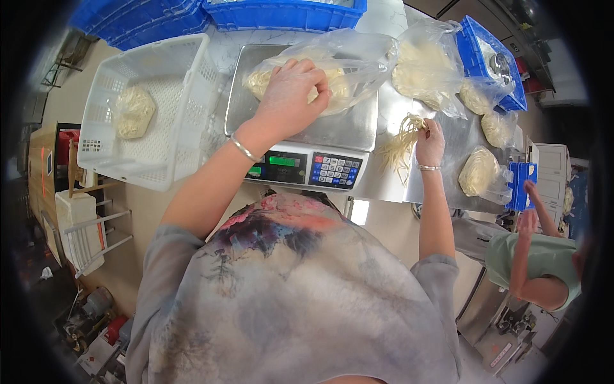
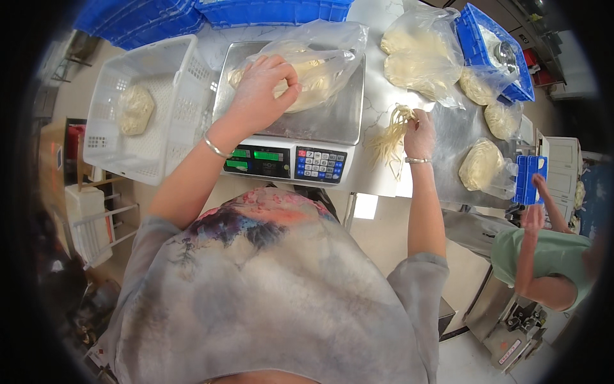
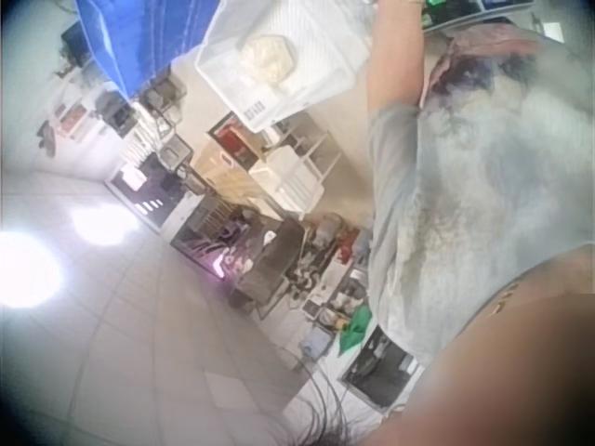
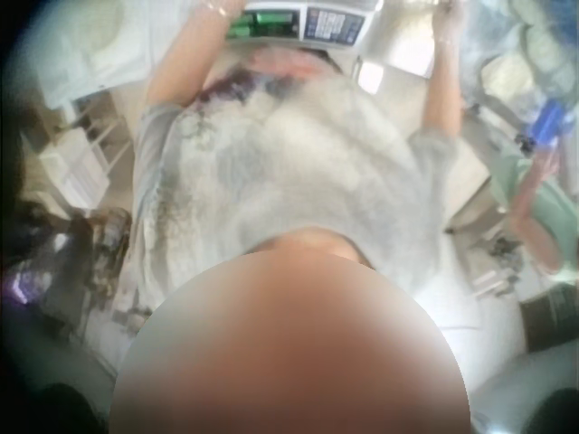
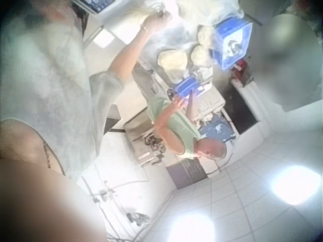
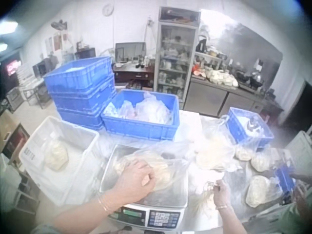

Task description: The person collects freshly cut noodles from a machine, places them into a blue tray, and then weighs and packs them into plastic bags. The person uses a digital scale to measure portions and places the sealed bags into a white basket.

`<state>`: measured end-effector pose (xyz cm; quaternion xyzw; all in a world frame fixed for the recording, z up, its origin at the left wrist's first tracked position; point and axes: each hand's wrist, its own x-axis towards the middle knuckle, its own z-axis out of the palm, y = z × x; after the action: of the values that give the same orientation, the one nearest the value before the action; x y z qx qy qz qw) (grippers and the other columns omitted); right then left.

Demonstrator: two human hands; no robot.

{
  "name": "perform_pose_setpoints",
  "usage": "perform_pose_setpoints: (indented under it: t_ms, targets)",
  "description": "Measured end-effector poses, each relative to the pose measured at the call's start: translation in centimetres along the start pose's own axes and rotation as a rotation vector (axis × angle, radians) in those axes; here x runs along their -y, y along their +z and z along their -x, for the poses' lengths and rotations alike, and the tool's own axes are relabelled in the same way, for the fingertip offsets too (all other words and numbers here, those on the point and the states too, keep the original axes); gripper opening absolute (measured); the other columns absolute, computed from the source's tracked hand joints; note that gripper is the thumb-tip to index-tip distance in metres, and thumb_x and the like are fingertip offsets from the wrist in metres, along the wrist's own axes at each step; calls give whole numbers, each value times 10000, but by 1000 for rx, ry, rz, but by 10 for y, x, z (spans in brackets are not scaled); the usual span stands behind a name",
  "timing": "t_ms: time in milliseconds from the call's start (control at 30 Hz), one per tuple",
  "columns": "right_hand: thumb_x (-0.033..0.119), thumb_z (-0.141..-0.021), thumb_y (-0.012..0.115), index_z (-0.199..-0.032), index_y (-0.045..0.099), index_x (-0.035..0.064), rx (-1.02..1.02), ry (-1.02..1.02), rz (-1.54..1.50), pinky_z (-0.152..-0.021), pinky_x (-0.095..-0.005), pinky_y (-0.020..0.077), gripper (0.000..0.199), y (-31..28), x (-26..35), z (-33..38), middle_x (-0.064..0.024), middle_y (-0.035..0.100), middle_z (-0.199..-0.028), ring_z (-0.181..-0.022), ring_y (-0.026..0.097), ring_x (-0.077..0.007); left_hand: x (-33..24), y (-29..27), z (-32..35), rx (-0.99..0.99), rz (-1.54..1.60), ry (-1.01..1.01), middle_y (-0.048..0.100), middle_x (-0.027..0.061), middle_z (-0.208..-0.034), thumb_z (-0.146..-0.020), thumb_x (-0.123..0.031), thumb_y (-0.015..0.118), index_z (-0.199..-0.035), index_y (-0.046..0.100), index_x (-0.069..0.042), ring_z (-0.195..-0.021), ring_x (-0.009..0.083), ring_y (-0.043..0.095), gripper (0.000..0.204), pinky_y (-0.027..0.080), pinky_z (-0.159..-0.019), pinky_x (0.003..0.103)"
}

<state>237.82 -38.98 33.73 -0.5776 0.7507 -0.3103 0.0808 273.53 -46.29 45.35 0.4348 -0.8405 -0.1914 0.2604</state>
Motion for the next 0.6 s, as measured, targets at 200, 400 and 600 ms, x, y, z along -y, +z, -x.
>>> perform_pose_setpoints:
  t_ms: [200,400,600]
  targets:
    - [-11,-836,578,-1021,655,29,-97,-75,-131,-697,-334,489,205,-35,26,0,-133,615,-885,-730,602,-261,-3,-5,6,-118,173,-33,557,50,-899,-815,-205,689,-995,611,-89,-969,233,542,228,377,-908,392]
    - [-50,-868,571,-1050,638,6,5,5,-277,-603,-238,450,202,-83,50,-6,-29,589,-798,-662,536,-98,-12,22,-15,-184,-166,42,547,56,-932,-777,-241,720,-1173,601,-135,-963,244,542,427,368,-886,387]
    - [-36,-917,553,-1154,617,-27,-4,11,-548,-602,-200,424,245,-137,86,-28,-19,616,-904,-676,509,-61,-6,16,-23,-221,-57,26,566,41,-896,-847,-242,664,-982,674,-109,-876,224,560,189,405,-831,366]
